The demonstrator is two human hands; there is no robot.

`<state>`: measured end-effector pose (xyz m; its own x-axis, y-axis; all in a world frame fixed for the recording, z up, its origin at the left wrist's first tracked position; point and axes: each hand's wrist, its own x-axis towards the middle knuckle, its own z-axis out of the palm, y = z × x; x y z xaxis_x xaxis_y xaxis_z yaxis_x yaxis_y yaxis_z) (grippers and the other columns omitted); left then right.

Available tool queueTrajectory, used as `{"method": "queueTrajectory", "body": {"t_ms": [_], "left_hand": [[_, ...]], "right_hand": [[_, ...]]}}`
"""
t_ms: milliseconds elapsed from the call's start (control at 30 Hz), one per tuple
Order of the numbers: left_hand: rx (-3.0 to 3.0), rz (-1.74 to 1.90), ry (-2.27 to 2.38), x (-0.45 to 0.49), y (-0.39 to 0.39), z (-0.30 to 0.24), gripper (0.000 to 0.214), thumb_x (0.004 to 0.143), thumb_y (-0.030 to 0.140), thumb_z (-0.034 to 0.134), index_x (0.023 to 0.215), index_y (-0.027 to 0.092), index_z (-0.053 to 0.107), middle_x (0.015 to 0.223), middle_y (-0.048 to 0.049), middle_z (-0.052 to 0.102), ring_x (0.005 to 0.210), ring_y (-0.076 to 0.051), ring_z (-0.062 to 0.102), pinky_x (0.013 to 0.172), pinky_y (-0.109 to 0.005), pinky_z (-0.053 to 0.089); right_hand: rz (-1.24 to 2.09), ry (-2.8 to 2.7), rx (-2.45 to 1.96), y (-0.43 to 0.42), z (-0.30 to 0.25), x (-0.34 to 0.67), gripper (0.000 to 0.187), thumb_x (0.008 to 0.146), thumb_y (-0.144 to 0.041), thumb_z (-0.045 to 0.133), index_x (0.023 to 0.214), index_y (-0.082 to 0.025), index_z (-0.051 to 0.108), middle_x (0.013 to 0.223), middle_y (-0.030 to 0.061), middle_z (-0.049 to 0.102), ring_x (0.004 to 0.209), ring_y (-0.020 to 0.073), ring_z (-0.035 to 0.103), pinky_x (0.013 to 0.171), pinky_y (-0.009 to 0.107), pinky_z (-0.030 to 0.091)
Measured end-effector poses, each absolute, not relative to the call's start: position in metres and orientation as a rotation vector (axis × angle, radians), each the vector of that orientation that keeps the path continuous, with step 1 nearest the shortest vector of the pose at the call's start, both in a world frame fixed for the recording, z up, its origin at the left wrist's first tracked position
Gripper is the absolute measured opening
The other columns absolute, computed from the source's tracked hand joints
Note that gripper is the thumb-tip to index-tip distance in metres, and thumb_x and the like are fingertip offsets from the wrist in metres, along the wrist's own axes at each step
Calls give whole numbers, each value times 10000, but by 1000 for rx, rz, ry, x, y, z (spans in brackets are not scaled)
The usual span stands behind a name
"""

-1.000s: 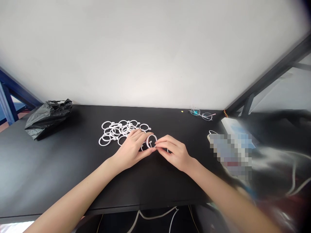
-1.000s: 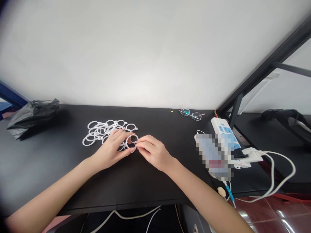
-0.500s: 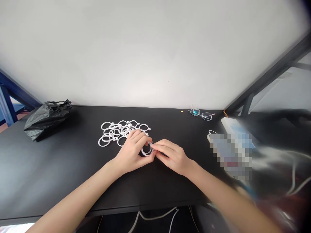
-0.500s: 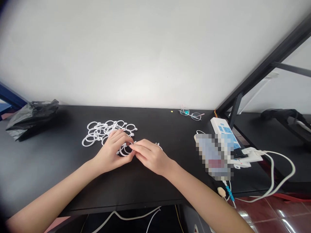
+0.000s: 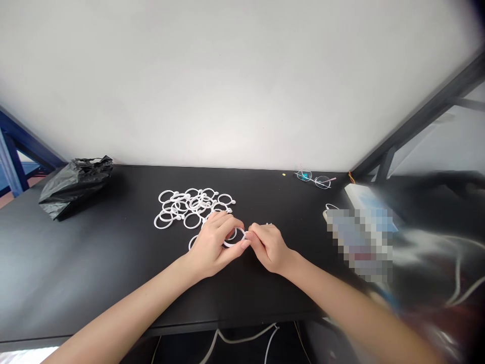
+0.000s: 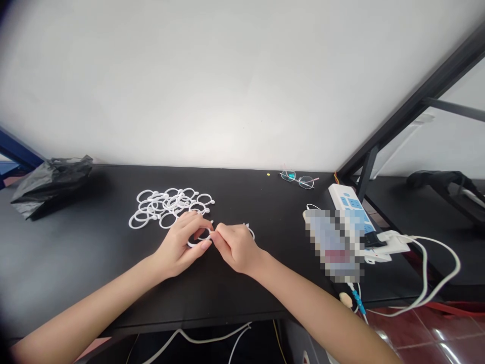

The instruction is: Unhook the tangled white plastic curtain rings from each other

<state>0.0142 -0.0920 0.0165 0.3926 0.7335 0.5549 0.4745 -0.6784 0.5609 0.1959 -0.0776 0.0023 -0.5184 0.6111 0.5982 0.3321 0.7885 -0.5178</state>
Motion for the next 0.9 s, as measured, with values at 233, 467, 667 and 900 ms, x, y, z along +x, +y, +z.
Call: {"method": "queueTrajectory", "body": {"t_ms": [233,467,667,900], "left_hand": [[2196,1280,967,18,-97,14,421,1012,389,268,765,184,539,613,-10,476,597,-163,412,636,-341,360],[2202,1293,866,17,-96,12,400,1012,349,268,756,184,527,609,-19,498,593,-162,421,600,-320,368],[2208,1274,889,17,-96,13,419,1010,367,255,740,192,522,610,-19,501,589,-162,418,598,-325,375],[2456,1109,1108,2,-82,18,292,932,445,513,856,180,607,652,-5,541,693,-180,501,743,-368,405]], "right_hand": [[435,-2136,-506,-81,0,193,321,990,-203,342,670,-222,314,555,-48,324,470,101,309,471,254,282],[443,-2119,-469,-82,-5,192,325,994,-211,315,669,-227,321,547,-46,324,461,107,313,460,262,290],[464,-2139,-504,-83,-1,189,318,989,-209,317,671,-229,310,551,-44,324,461,109,320,463,260,294],[370,-2024,-727,-66,15,216,350,949,-214,413,628,-221,274,539,-51,284,461,96,299,484,258,268]]}}
